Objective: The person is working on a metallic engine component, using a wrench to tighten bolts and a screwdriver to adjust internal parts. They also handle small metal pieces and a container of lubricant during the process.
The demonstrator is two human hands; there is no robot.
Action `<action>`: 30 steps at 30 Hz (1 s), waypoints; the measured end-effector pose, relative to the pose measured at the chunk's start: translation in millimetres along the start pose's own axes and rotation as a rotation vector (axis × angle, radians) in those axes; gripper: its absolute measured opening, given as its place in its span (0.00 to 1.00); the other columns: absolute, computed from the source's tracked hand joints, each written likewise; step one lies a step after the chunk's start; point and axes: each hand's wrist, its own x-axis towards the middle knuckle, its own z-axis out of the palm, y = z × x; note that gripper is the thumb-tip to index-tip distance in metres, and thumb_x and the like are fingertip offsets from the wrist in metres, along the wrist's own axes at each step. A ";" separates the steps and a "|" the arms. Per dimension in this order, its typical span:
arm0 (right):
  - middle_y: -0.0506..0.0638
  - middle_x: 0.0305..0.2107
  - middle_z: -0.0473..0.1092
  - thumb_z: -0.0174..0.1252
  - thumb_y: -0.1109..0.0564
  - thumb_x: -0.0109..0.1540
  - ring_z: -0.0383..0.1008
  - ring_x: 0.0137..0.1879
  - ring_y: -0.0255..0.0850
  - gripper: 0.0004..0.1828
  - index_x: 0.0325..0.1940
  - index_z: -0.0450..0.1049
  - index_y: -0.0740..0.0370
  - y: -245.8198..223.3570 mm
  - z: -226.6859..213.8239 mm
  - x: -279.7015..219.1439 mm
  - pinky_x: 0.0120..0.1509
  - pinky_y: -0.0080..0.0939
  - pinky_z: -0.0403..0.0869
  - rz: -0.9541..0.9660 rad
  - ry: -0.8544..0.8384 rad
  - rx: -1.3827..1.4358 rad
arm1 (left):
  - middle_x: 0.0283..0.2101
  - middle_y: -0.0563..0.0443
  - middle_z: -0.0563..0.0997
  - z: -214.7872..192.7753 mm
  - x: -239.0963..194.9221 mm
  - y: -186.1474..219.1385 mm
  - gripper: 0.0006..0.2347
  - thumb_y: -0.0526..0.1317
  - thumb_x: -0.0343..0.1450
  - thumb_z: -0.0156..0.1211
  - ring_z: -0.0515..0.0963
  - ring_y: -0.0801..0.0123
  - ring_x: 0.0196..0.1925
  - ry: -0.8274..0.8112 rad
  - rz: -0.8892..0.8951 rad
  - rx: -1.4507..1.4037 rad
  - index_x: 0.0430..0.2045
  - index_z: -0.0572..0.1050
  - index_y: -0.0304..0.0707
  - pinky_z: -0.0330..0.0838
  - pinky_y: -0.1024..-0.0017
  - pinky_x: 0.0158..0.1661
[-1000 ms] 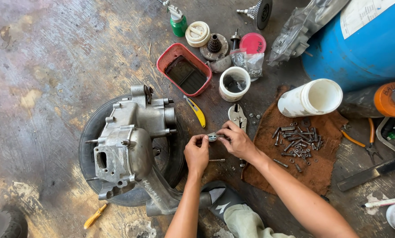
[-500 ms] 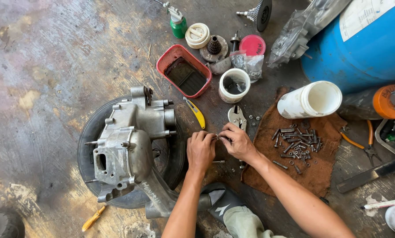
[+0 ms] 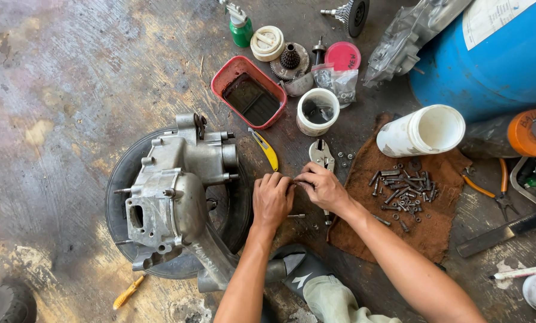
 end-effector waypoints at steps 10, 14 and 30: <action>0.52 0.32 0.72 0.62 0.61 0.61 0.77 0.37 0.54 0.04 0.39 0.80 0.57 5.7 -1.0 -1.9 0.40 0.47 0.76 0.026 -0.004 0.006 | 0.30 0.57 0.73 5.9 1.9 -2.8 0.04 0.43 0.65 0.64 0.77 0.64 0.36 0.001 -0.004 -0.011 0.28 0.77 0.50 0.69 0.68 0.41; 0.52 0.32 0.72 0.62 0.61 0.61 0.77 0.37 0.53 0.04 0.39 0.80 0.58 -0.4 -4.1 0.6 0.40 0.46 0.76 0.033 0.000 0.004 | 0.29 0.58 0.73 5.0 3.2 -1.0 0.04 0.43 0.64 0.66 0.77 0.66 0.36 -0.003 -0.012 -0.023 0.27 0.77 0.51 0.69 0.70 0.41; 0.51 0.32 0.72 0.61 0.61 0.62 0.78 0.36 0.53 0.03 0.36 0.80 0.56 6.9 -5.0 1.7 0.41 0.46 0.76 0.014 0.024 -0.001 | 0.27 0.51 0.70 9.3 1.9 3.5 0.05 0.41 0.70 0.61 0.75 0.56 0.30 0.058 -0.018 -0.071 0.26 0.74 0.43 0.71 0.66 0.33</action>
